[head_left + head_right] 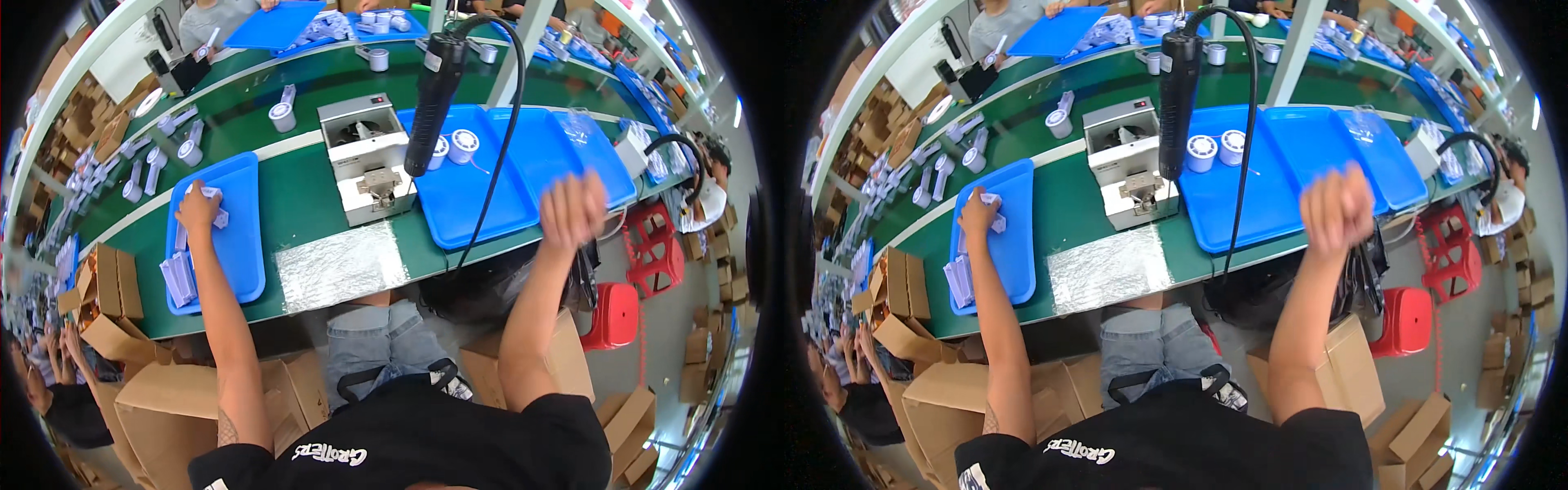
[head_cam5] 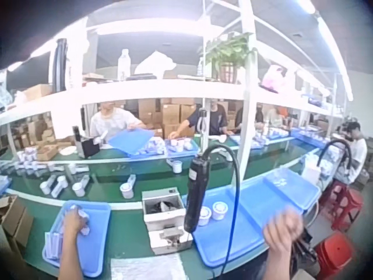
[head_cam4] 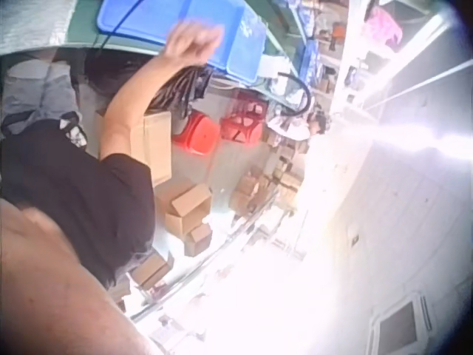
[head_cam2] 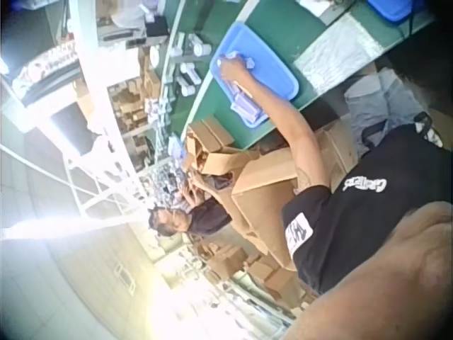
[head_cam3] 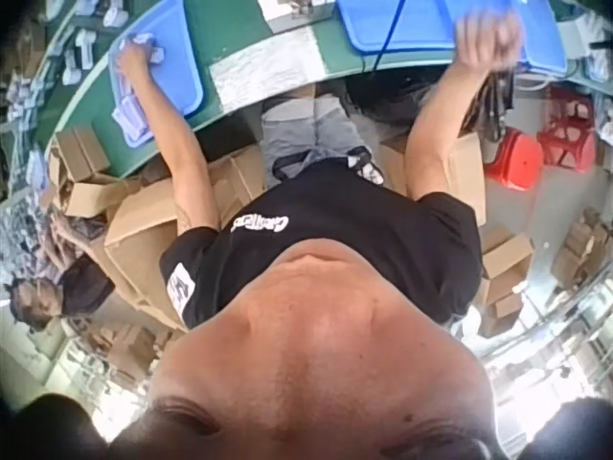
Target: The person assembles small fan components by fitting plastic casing parts onto the fan bases and driving screws into them using an electric screwdriver.
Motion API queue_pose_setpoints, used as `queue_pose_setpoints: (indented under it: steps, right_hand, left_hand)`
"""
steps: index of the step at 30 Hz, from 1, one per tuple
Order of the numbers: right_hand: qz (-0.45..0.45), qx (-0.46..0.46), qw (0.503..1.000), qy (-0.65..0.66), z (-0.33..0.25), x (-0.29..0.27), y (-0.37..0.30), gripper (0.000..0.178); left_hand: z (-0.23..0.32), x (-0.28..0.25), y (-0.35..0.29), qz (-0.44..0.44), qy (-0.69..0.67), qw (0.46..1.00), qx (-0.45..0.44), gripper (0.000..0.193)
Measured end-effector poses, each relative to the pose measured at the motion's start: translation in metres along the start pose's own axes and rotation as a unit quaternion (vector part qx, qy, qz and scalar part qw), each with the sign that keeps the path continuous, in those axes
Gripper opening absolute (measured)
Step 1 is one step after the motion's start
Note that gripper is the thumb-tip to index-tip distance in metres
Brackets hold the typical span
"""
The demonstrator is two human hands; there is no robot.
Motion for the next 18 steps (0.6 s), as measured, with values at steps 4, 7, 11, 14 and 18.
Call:
queue_pose_setpoints:
  steps: [4,7,11,14,18]
  right_hand:
    - [0.154,-0.058,0.57,-0.805,0.021,-0.071,0.047,0.045]
    - [0.21,0.104,0.386,-0.892,0.06,-0.095,0.049,0.045]
    - [0.229,0.14,0.473,-0.839,0.061,-0.111,0.043,0.043]
    - [0.23,-0.007,0.51,-0.829,0.046,-0.111,0.037,0.042]
    - [0.34,0.143,0.533,-0.761,0.065,-0.092,0.037,0.04]
  left_hand:
    - [0.052,-0.014,-0.019,-0.032,-0.026,0.995,0.089,0.054]
    - [0.041,-0.009,-0.014,-0.014,-0.036,0.998,0.049,0.044]
    - [0.032,-0.005,-0.015,0.073,-0.014,0.997,0.032,0.039]
    - [0.033,-0.02,-0.013,0.116,-0.058,0.991,0.028,0.042]
    - [0.034,-0.047,-0.008,0.081,-0.348,0.93,-0.089,0.043]
Point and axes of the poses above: each hand's wrist, its own y-axis towards the middle knuckle, its own x-axis out of the palm, z = x × y, the point moved 1 cm from there along y, towards the middle knuckle, and after that the axes turned 14 degrees about z, right-handed, at the moved point
